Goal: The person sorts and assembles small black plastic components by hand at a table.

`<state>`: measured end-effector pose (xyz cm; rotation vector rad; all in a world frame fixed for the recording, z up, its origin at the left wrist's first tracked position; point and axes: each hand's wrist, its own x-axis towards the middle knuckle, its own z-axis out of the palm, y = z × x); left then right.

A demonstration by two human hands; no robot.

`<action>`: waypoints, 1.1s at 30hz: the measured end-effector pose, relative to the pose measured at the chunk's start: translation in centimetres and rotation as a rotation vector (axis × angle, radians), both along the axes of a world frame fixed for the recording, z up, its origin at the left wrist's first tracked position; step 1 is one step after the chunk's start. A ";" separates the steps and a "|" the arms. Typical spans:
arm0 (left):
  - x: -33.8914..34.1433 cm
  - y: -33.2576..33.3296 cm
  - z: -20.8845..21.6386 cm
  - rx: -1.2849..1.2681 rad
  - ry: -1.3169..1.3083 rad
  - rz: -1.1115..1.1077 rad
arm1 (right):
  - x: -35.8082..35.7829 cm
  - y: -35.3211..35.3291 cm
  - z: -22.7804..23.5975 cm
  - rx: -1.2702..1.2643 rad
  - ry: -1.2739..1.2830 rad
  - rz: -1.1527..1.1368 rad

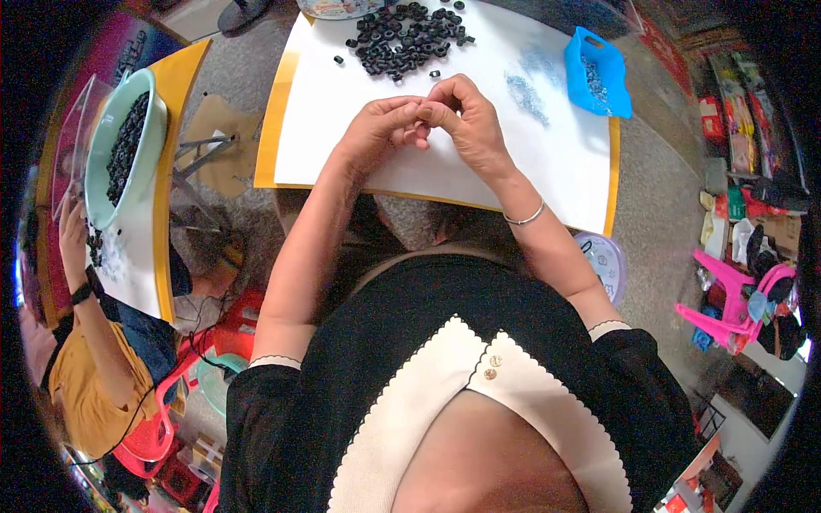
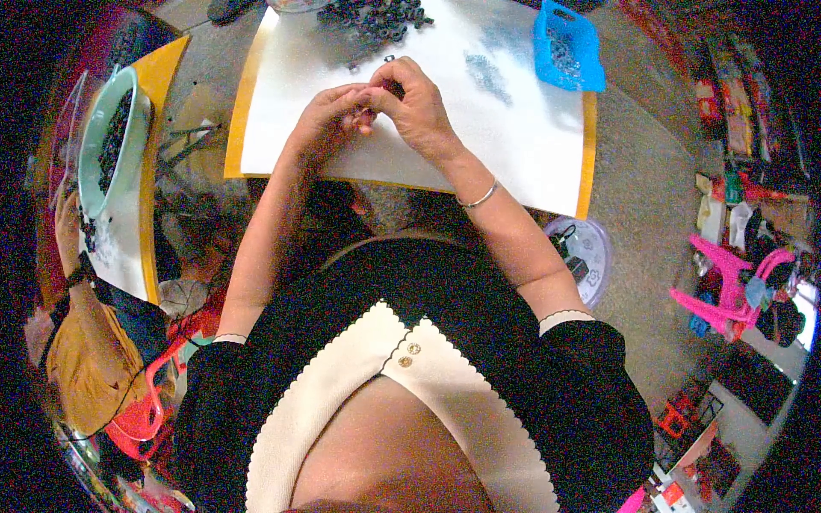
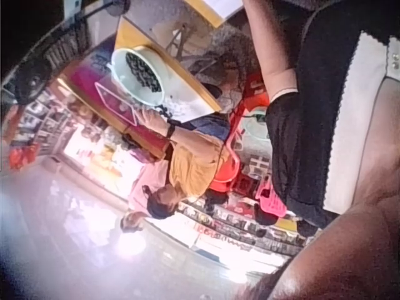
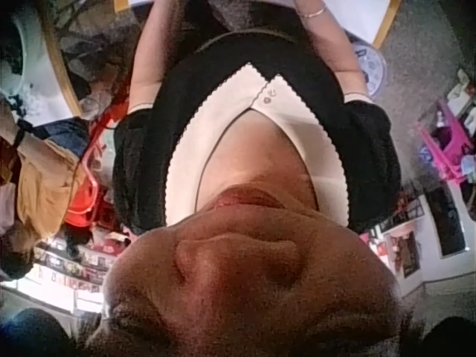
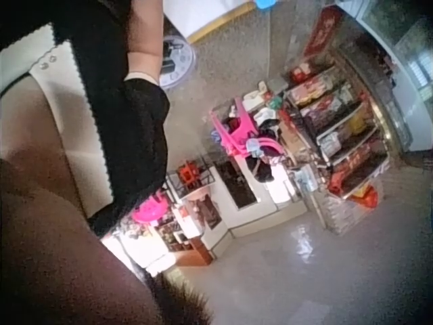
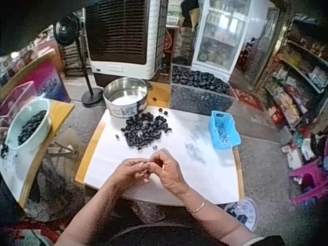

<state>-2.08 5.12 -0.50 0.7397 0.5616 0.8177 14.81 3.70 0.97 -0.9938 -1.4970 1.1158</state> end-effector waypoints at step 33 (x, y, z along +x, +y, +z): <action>0.9 0.3 -0.9 -0.016 -0.117 0.188 | -0.5 -0.9 1.2 0.358 -0.442 -0.183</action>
